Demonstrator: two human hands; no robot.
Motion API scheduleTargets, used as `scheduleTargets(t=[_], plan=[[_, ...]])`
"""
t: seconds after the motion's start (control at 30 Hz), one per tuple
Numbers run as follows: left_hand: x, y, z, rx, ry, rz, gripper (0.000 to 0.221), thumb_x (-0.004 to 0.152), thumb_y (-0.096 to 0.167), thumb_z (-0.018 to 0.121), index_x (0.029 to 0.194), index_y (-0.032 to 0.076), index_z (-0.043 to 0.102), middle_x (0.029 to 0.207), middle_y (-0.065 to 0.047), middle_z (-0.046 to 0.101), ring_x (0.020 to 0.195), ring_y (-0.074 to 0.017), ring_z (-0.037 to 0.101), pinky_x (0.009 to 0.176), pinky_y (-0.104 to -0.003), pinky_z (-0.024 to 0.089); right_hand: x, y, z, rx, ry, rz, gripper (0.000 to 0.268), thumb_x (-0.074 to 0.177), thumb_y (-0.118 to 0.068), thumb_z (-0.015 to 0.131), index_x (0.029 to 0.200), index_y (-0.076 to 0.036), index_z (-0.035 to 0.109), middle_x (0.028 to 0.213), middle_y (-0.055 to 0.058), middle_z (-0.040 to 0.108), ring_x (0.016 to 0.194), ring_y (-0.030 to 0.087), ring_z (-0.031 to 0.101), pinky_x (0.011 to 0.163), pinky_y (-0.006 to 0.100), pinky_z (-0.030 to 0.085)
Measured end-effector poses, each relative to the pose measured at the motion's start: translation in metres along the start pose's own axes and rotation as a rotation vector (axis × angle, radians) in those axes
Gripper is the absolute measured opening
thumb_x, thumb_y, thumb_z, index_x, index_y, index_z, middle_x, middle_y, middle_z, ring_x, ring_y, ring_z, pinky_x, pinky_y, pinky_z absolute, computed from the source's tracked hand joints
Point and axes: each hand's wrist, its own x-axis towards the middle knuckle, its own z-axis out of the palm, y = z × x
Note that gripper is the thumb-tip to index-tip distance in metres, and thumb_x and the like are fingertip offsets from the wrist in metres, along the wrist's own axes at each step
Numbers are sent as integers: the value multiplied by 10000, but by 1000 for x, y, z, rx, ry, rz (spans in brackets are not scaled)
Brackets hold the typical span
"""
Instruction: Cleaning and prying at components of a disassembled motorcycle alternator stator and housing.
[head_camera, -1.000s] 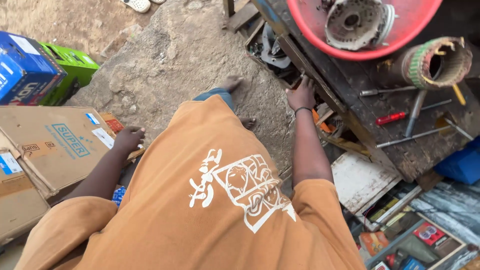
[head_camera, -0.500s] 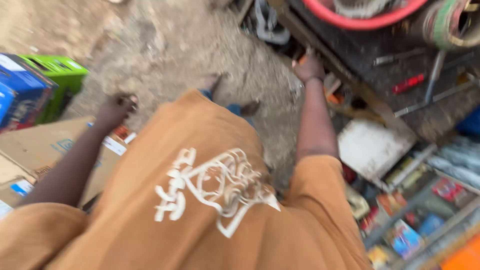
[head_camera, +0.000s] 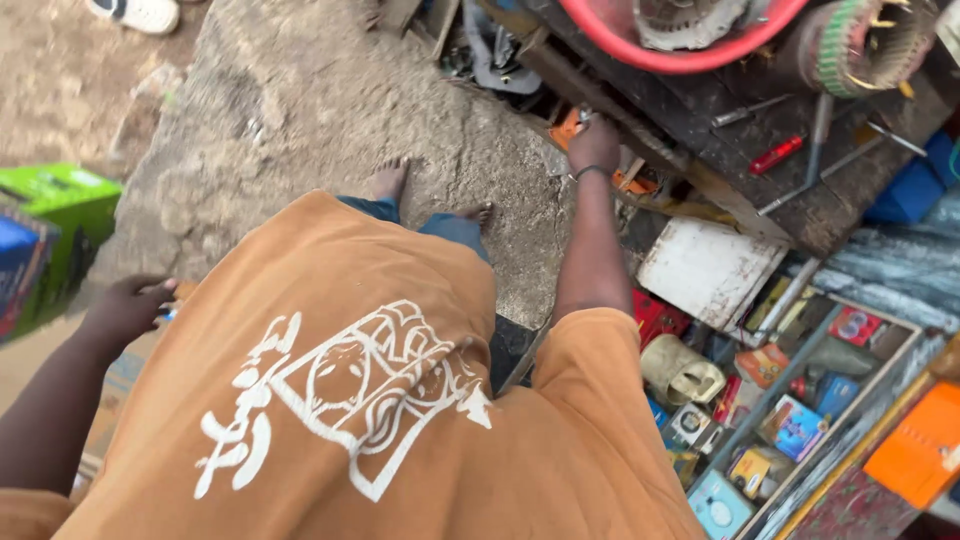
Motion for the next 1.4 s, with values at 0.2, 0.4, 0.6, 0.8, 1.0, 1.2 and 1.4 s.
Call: scheduleTargets(t=[0.2, 0.4, 0.6, 0.8, 1.0, 1.2, 1.4], plan=[[55, 9, -28, -99, 111, -78, 457, 1060, 327, 644, 1372, -5, 606, 1172, -145, 710, 1031, -241, 688, 800, -403, 561, -68, -15, 15, 136, 121, 116, 242, 898, -172, 641, 1111, -73, 699, 1128, 248, 668, 1033, 445, 625, 841, 555, 504], [101, 118, -15, -49, -44, 12, 424, 1046, 311, 639, 1346, 14, 599, 1170, -133, 715, 1026, -246, 685, 798, -402, 544, -127, -14, 39, 92, 127, 171, 191, 861, -262, 733, 970, -108, 761, 974, 198, 722, 921, 419, 684, 795, 544, 536], [97, 235, 24, -90, -106, 222, 410, 1066, 316, 634, 1341, 15, 586, 1156, -132, 707, 1010, -215, 685, 812, -374, 551, -164, -10, 55, -12, -40, 82, 181, 922, -202, 638, 1017, -108, 760, 966, 207, 724, 930, 422, 689, 820, 555, 540], [96, 252, 61, -93, -138, 292, 392, 1034, 314, 638, 1323, 49, 633, 1132, -108, 714, 985, -183, 695, 786, -342, 554, -152, -9, 67, 4, -169, 37, 252, 854, -175, 605, 1014, -40, 744, 1006, 262, 707, 927, 449, 677, 803, 561, 539], [138, 177, 68, 48, -122, 187, 461, 1027, 363, 695, 1299, -7, 652, 1060, -165, 705, 872, -223, 665, 720, -359, 561, -150, -17, 50, 67, -341, 145, 311, 907, -292, 641, 981, -5, 734, 1012, 275, 706, 960, 441, 687, 864, 554, 537], [143, 166, 33, 168, -157, 10, 437, 1011, 333, 654, 1287, -6, 637, 1097, -152, 729, 893, -242, 680, 729, -397, 548, -145, -40, -18, 86, -419, 92, 354, 900, -375, 679, 958, -32, 745, 981, 237, 721, 929, 411, 701, 842, 529, 547], [144, 204, 23, -20, -74, 115, 422, 1043, 326, 620, 1309, -1, 593, 1140, -144, 718, 990, -230, 706, 793, -379, 571, -79, -13, -25, 353, 111, 107, 223, 965, -332, 678, 1034, -139, 767, 911, 128, 787, 811, 288, 754, 701, 438, 587]])
